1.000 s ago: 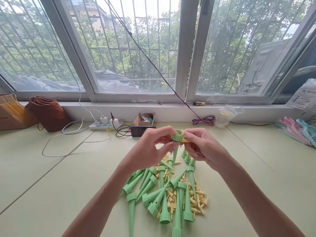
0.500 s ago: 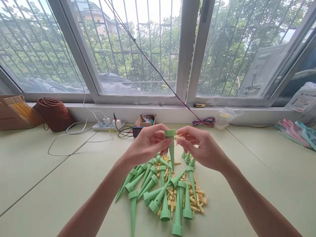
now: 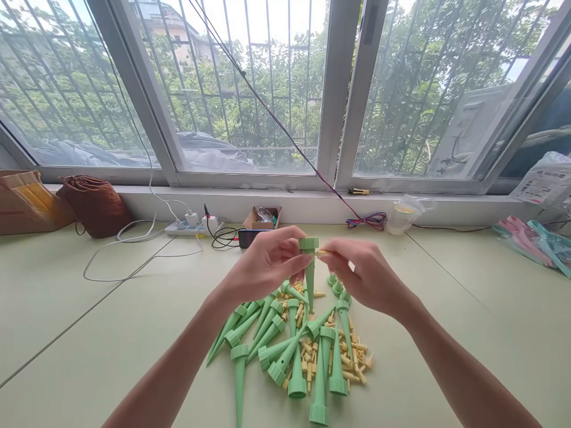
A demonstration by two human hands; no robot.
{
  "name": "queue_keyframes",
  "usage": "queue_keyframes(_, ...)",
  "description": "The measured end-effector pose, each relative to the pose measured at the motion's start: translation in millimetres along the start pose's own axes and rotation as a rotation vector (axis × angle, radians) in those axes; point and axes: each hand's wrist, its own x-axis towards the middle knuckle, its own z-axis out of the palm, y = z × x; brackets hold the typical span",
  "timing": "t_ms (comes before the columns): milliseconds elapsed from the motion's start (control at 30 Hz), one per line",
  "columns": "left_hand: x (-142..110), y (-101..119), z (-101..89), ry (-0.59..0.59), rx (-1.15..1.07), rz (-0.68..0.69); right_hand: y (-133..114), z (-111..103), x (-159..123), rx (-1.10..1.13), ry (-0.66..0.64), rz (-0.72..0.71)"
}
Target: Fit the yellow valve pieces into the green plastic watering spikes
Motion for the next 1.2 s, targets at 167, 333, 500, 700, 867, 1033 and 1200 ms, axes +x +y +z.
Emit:
queue_keyframes(167, -0.4, -0.4, 2.2, 0.047, 0.1, 0.033, -2.5, 3.1, -0.7, 0.255, -0.05, 0.183)
queue_keyframes(333, 0.4, -2.3, 8.3, 0.095, 0.217, 0.121, 1.7, 7.5, 0.8, 0.657, -0.127, 0.352)
queue_keyframes(500, 1.7, -2.1, 9.0, 0.084, 0.191, 0.103, 4.3, 8.5, 2.7, 0.739, -0.132, 0.367)
queue_keyframes(700, 4.6, -2.2, 1.2, 0.031, 0.007, 0.023, 1.6, 4.7, 2.2, 0.495, -0.056, 0.264)
queue_keyframes(867, 4.3, -0.4, -1.9, 0.043, -0.088, -0.031, -1.5, -1.3, 1.7, 0.282, 0.006, 0.157)
queue_keyframes(1033, 2.9, 0.4, -1.8, 0.043, -0.087, -0.069, -0.5, -0.8, 2.8, 0.16, 0.092, 0.032)
queue_keyframes(1200, 2.4, -1.3, -1.1, 0.049, -0.042, -0.065, 1.9, 0.6, 3.6, 0.127, 0.12, -0.039)
